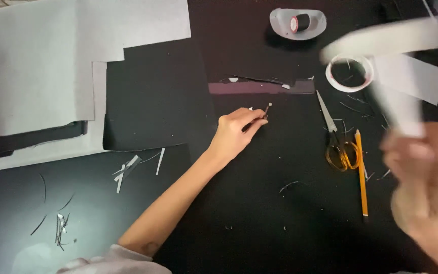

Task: The person uses a pronged punch and a mallet to create stitching holes in a leather piece, then applies small adhesive strips to the edges.

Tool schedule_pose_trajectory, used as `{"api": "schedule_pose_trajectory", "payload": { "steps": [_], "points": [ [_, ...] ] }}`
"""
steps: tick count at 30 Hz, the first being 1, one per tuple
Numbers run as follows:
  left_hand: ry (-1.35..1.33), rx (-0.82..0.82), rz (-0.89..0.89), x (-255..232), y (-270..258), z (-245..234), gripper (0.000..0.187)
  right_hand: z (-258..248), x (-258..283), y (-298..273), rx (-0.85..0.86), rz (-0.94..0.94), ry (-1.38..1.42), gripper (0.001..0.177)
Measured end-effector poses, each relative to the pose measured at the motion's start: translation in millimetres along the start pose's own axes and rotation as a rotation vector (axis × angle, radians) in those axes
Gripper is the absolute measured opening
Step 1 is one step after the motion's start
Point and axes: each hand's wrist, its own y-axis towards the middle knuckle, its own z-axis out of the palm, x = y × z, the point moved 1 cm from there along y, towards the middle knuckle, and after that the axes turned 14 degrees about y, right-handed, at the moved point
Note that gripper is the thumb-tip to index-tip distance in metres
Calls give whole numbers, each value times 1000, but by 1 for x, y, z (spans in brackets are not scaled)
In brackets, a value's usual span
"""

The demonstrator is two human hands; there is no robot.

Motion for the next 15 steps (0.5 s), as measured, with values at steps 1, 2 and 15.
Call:
{"api": "schedule_pose_trajectory", "payload": {
  "steps": [1,2,15],
  "points": [
    [-4,2,-2,-2,-2,1,10,13,-42,1,0,4,-3,56],
    [8,13,0,-2,0,0,8,30,-83,6,83,-174,-540,33],
    [-34,46,-10,-5,6,-7,8,31,-55,9,184,138,-413,23]
  ]
}}
